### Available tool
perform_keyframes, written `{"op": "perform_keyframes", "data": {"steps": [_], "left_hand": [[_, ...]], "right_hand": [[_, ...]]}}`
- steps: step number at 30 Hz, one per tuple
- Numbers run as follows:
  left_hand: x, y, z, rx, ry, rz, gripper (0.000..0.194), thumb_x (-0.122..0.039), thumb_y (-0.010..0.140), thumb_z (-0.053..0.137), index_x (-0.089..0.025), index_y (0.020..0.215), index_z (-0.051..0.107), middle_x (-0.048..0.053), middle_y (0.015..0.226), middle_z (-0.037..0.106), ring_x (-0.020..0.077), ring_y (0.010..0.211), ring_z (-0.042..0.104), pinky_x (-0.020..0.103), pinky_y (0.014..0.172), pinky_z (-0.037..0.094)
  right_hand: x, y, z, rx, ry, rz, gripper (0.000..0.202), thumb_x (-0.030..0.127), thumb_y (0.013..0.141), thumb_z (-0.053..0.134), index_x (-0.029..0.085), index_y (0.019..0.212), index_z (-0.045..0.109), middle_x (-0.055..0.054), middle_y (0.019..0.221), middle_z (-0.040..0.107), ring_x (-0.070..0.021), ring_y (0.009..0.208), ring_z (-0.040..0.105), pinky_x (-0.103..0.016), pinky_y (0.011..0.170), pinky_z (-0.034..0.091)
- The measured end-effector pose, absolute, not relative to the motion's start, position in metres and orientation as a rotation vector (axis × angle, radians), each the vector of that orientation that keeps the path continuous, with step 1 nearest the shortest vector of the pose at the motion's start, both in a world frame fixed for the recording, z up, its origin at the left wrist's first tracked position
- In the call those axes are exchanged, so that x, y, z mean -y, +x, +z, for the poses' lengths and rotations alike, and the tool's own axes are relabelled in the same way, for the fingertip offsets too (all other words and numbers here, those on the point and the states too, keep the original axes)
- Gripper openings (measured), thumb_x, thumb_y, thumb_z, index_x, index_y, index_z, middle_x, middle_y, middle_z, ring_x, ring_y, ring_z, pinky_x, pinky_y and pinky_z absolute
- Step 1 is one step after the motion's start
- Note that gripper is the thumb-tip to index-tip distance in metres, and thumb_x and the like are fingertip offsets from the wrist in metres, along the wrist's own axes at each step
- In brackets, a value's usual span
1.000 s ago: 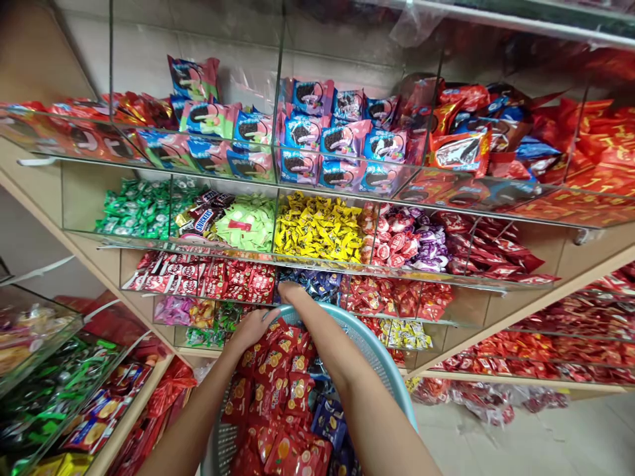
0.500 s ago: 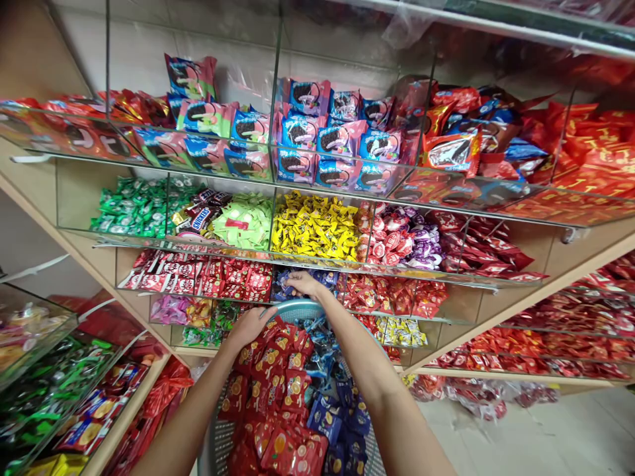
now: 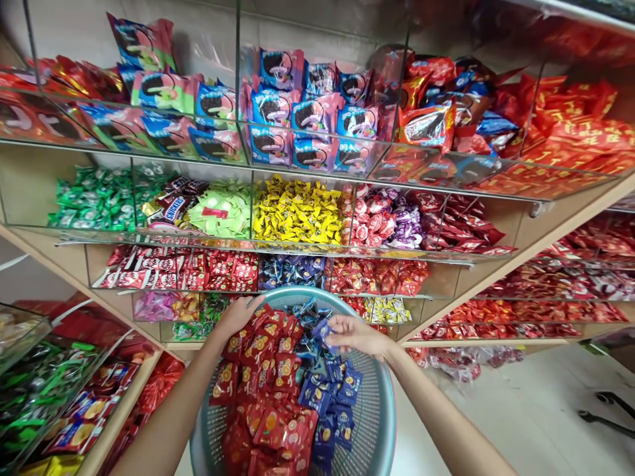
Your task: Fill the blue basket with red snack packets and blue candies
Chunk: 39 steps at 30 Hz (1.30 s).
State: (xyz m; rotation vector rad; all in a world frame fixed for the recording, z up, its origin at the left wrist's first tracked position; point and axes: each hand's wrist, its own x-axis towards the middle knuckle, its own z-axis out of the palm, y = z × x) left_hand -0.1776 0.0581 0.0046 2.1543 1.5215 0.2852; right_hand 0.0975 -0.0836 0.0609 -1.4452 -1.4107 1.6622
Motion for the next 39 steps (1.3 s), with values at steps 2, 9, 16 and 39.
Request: {"op": "perform_keyframes", "data": {"steps": [2, 9, 16, 39], "left_hand": [[-0.059, -0.177, 0.003, -1.520, 2.165, 0.291, 0.063, -0.066, 0.075, 0.015, -0.020, 0.072, 0.058, 0.008, 0.076, 0.063, 0.0208, 0.069, 0.057, 0.025, 0.058, 0.036], [-0.060, -0.177, 0.002, -1.527, 2.166, 0.276, 0.062, -0.065, 0.075, 0.017, -0.021, 0.079, 0.060, 0.008, 0.080, 0.063, 0.0213, 0.072, 0.057, 0.025, 0.059, 0.035], [-0.060, -0.177, 0.000, -1.523, 2.183, 0.305, 0.063, -0.066, 0.075, 0.016, -0.019, 0.073, 0.058, 0.008, 0.077, 0.062, 0.0209, 0.069, 0.057, 0.024, 0.057, 0.034], [-0.055, -0.177, 0.007, -1.556, 2.123, 0.275, 0.067, -0.068, 0.073, 0.013, -0.020, 0.079, 0.059, 0.009, 0.080, 0.064, 0.0237, 0.077, 0.058, 0.026, 0.059, 0.037]], "right_hand": [[0.101, 0.103, 0.054, 1.491, -1.481, 1.681, 0.036, 0.041, 0.062, 0.064, 0.017, 0.084, 0.051, 0.003, 0.069, 0.054, -0.0059, 0.055, 0.045, -0.018, 0.049, 0.035], [0.133, 0.105, 0.049, 1.850, -1.751, 1.623, 0.023, 0.035, 0.063, 0.062, 0.018, 0.075, 0.052, 0.003, 0.060, 0.048, -0.0075, 0.047, 0.045, -0.019, 0.042, 0.034], [0.132, 0.104, 0.039, 2.005, -2.017, 1.577, 0.015, 0.016, 0.068, 0.051, 0.017, 0.083, 0.048, 0.003, 0.058, 0.048, -0.0085, 0.043, 0.050, -0.017, 0.037, 0.031], [-0.033, 0.045, 0.074, 2.280, -2.153, 0.134, 0.021, 0.025, 0.079, 0.044, 0.022, 0.099, 0.050, -0.006, 0.094, 0.058, -0.0167, 0.086, 0.053, -0.022, 0.064, 0.035]]}}
